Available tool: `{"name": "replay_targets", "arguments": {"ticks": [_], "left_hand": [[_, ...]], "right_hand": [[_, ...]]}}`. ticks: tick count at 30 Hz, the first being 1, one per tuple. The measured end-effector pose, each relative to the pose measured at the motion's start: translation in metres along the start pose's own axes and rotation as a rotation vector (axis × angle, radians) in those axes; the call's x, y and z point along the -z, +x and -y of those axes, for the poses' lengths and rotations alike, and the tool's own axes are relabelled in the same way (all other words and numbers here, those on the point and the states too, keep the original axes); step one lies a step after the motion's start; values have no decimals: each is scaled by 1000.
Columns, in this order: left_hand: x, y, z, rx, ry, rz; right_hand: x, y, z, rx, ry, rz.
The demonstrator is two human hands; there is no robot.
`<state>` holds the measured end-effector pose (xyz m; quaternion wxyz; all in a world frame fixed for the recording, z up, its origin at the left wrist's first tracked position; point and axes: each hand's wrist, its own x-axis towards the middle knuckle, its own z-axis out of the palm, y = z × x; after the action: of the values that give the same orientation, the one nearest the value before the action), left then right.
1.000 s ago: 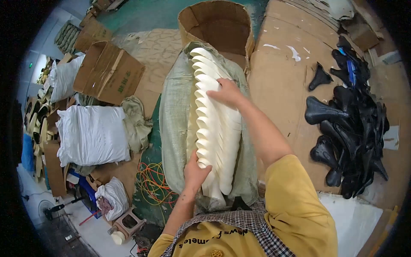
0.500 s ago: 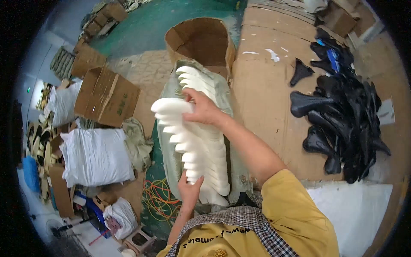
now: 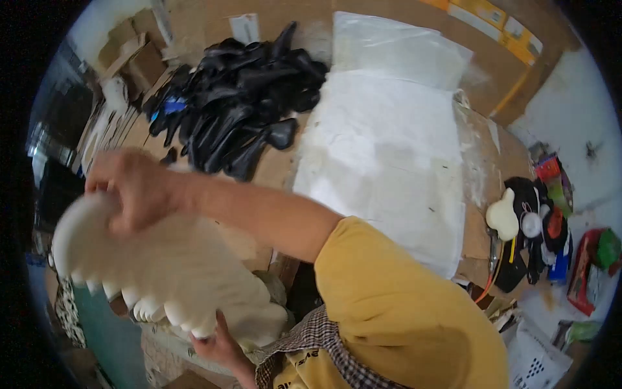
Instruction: Applying adhesive to foam bicycle seat padding components and preparing them for assembly in a manufacturing facility.
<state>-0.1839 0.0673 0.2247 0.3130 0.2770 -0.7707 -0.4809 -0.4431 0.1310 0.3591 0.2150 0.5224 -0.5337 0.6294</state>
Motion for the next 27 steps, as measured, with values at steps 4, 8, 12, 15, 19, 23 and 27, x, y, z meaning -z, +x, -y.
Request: {"name": "replay_targets", "arguments": {"ticks": [4,8,12,15,19,23,27], "left_hand": [[-109,18,-49,-266,-155,306],[-236,1,-96,-350,-283,531],[-345,-38,-111,-227,-181,655],[-421,-76,-115,-153,-165,721],[-465,-83,-130,-382,-25,725],[-470,-85,-111,-124,49,1157],[-441,-48,-78,-188,84,1279]], "right_hand": [[173,0,11,-269,-186,-79],[323,-20,-2,-499,-257,-275],[437,-74,-41,-679,-325,-381],[531,-146,-91,-733,-379,-363],[568,-256,-124,-1080,-805,-579],[571,-332,-85,-1012,-760,-852],[481,-343,7,-909,-590,-885]]}}
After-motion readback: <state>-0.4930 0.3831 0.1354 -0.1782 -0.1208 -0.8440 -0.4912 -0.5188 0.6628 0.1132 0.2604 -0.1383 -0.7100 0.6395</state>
